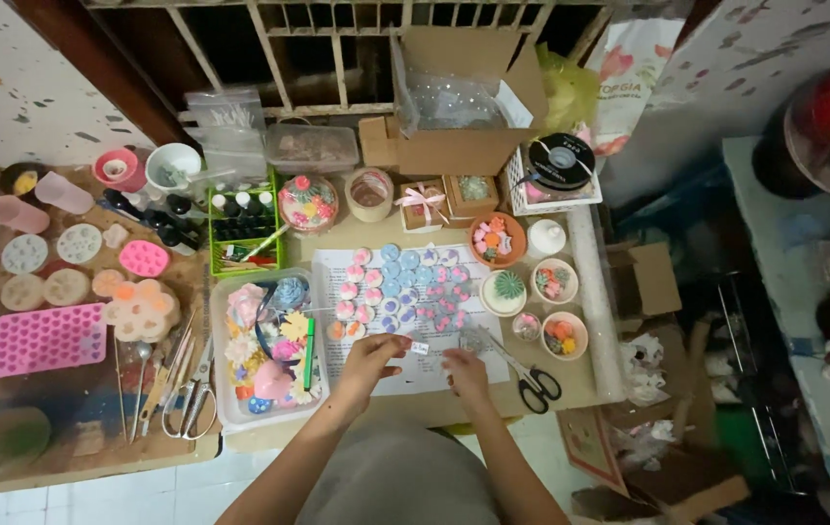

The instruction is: Applying small labels to decorative wax melts and organizing them on a production workbench.

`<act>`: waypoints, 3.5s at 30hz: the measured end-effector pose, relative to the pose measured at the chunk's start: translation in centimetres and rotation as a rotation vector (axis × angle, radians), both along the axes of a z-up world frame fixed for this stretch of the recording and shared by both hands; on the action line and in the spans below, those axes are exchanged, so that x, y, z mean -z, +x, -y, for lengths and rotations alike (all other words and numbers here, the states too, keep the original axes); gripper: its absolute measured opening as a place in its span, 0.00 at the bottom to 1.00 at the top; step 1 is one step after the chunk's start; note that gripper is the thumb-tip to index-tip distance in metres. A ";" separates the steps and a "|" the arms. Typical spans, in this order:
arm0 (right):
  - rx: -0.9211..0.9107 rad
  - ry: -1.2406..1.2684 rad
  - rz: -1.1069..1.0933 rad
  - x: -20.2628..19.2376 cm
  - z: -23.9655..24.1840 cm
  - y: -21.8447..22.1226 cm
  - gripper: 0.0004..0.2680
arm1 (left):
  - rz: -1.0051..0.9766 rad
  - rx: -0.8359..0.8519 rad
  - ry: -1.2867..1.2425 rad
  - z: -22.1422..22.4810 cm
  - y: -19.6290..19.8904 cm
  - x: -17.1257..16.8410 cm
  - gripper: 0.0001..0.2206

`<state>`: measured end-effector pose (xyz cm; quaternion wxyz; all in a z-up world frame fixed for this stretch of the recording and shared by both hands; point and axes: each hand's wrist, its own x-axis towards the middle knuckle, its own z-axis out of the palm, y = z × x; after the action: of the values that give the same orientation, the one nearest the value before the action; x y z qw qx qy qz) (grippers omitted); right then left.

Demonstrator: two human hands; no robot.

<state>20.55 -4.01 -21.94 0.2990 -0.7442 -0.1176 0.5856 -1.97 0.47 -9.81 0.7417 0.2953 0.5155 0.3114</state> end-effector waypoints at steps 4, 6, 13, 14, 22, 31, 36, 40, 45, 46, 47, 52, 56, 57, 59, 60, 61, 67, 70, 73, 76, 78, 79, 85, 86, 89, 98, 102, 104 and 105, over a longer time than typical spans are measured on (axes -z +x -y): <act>-0.062 0.378 0.054 -7.7 0.5 -1.7 0.07 | -0.061 0.012 0.080 0.2 0.9 4.0 0.10; -0.147 0.538 0.132 -9.5 0.8 -2.2 0.08 | -0.073 0.007 0.162 0.4 1.6 5.2 0.08; -0.094 0.677 0.199 -7.5 1.8 -1.3 0.06 | 0.032 -0.017 0.011 0.2 3.8 6.4 0.06; -0.093 0.671 0.224 -7.5 1.9 -1.1 0.06 | -0.005 0.012 0.026 0.1 4.3 6.7 0.06; 0.086 0.600 0.424 -1.7 4.4 4.3 0.05 | -0.342 0.208 0.514 -6.5 8.0 11.1 0.12; 0.315 0.166 0.423 -4.2 9.1 8.8 0.07 | -1.076 1.024 1.339 -16.0 11.2 18.0 0.11; 0.282 -0.034 0.561 -2.3 11.2 9.5 0.09 | -1.131 1.094 1.496 -16.5 11.5 18.6 0.07; 0.349 0.013 0.473 -2.9 11.3 8.9 0.09 | -1.144 1.111 1.550 -16.8 11.4 17.9 0.09; 0.376 -0.062 0.444 -4.7 10.0 8.8 0.09 | -1.245 1.241 1.634 -17.6 11.1 17.9 0.06; 0.378 -0.060 0.445 -4.8 9.9 8.9 0.09 | -1.244 1.239 1.637 -17.7 11.1 17.9 0.06; 0.384 -0.003 0.422 -4.9 9.8 8.9 0.09 | -1.205 1.169 1.647 -17.7 11.0 17.9 0.05; 0.416 0.295 0.199 -9.8 5.3 8.5 0.08 | -0.783 0.775 1.412 -16.1 10.8 10.6 0.22; 0.320 0.522 0.108 -17.0 0.6 6.8 0.06 | 0.029 0.392 0.275 -11.7 10.4 0.9 0.22; 0.285 0.583 0.068 -18.5 -0.2 6.2 0.05 | 0.330 0.307 0.110 -10.4 10.0 -1.1 0.23; 0.221 0.735 -0.013 -19.5 -0.9 5.7 0.05 | 0.548 0.310 0.102 -8.4 9.1 -2.5 0.23; 0.158 0.884 -0.094 -20.1 -1.2 5.4 0.05 | 0.768 0.315 0.091 -7.5 8.7 -3.2 0.23; 0.155 0.885 -0.095 -21.6 -1.1 4.7 0.05 | 0.768 0.313 0.094 -7.0 8.5 -3.3 0.23; -0.103 0.853 -0.045 -27.0 -0.2 1.4 0.04 | 0.972 0.367 0.128 -5.3 7.7 -3.5 0.25; -0.098 0.905 -0.028 -27.6 0.0 0.3 0.02 | 0.960 0.388 0.121 -5.0 7.1 -4.1 0.25; -0.115 0.967 0.032 -27.1 0.2 -0.3 0.02 | 0.980 0.384 0.131 -4.6 6.9 -4.2 0.24; -0.095 0.986 0.097 -25.7 0.4 -0.6 0.02 | 0.995 0.378 0.135 -4.2 6.6 -4.5 0.25; -0.042 0.967 0.035 -23.9 0.8 -0.6 0.02 | 1.042 0.369 0.159 -4.0 6.5 -4.4 0.25; -0.042 0.966 0.035 -24.3 0.8 -1.0 0.02 | 1.041 0.369 0.158 -3.9 6.4 -4.4 0.25; -0.012 1.094 0.091 -24.7 0.9 -2.3 0.04 | 1.003 0.363 0.153 -3.6 6.0 -4.0 0.25; -0.001 1.075 0.087 -24.1 1.1 -2.3 0.03 | 0.995 0.362 0.143 -3.4 6.0 -3.9 0.25; 0.007 1.009 0.108 -23.1 1.2 -2.2 0.04 | 0.980 0.341 0.124 -3.2 6.0 -3.6 0.25; 0.062 1.040 0.028 -25.9 0.6 -3.7 0.18 | 0.948 0.289 0.083 -2.6 6.2 -4.5 0.23; 0.062 1.009 0.032 -23.7 0.8 -3.2 0.14 | 1.023 0.318 0.104 -2.5 6.2 -2.3 0.25; 0.138 0.966 -0.062 -21.5 0.8 -2.7 0.11 | 1.008 0.343 0.094 -2.7 5.9 -2.3 0.26; 0.212 0.923 -0.154 -20.3 0.8 -2.4 0.08 | 0.995 0.369 0.086 -2.8 5.8 -2.3 0.26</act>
<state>18.19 -4.85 -1.60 0.6641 -0.4963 -0.2661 0.4918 3.86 3.26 -7.49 0.9262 0.2277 0.0279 0.2991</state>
